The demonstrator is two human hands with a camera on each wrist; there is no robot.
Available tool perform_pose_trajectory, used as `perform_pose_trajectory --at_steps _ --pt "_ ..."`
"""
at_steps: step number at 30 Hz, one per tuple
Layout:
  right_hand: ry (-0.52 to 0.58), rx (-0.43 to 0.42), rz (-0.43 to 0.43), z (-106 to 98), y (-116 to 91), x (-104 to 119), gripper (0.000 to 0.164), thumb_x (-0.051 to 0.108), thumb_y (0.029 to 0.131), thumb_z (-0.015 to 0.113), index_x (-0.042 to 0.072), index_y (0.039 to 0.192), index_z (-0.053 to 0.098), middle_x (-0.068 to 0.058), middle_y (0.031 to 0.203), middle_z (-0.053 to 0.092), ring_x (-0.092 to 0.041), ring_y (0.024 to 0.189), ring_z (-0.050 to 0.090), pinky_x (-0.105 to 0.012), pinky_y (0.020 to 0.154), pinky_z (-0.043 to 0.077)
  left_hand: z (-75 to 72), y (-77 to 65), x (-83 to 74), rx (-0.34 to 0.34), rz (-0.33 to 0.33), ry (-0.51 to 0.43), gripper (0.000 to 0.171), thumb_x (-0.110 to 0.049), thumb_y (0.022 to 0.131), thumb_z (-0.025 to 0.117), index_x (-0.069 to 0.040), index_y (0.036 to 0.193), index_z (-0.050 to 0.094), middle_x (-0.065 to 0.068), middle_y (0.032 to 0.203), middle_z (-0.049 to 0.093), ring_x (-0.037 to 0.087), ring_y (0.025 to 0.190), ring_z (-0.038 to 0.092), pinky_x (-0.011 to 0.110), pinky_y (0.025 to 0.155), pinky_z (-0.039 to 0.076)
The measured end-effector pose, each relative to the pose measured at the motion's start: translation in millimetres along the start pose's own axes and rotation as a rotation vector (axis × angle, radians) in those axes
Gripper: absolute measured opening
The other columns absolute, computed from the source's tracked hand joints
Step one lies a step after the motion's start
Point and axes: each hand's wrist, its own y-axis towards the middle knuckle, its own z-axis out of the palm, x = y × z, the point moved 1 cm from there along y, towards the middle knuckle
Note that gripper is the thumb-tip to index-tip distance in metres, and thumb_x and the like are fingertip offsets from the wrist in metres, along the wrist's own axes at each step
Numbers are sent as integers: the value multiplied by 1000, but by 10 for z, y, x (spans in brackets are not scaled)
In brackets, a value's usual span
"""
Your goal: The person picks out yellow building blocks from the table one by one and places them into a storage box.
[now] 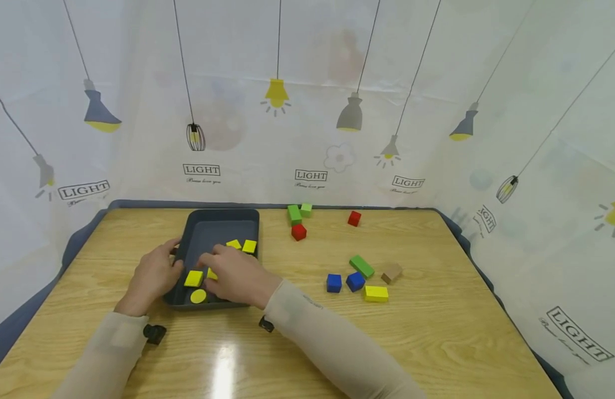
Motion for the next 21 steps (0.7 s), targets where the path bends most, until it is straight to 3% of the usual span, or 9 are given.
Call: perform_pose_trajectory --at_steps 11,18,21 --pt "37 -53 23 -51 -258 -147 29 26 96 69 19 124 67 4 111 62 -2 79 50 -12 62 43 24 8 4 -14 -6 6 64 -11 99 55 1 155 29 32 141 46 45 112 54 54 80 50" --pt "43 -66 79 -106 -437 -232 31 27 95 72 20 125 67 6 118 62 -5 95 55 -15 72 46 30 -1 -7 -14 -22 8 64 -10 99 55 1 155 28 32 142 46 49 120 49 62 89 46" --pt "52 -66 102 -107 -508 -286 31 27 95 72 21 125 68 6 116 63 -6 94 54 -16 70 47 29 0 -11 -22 -10 11 63 -10 99 55 1 155 29 32 141 47 49 119 50 61 88 46"
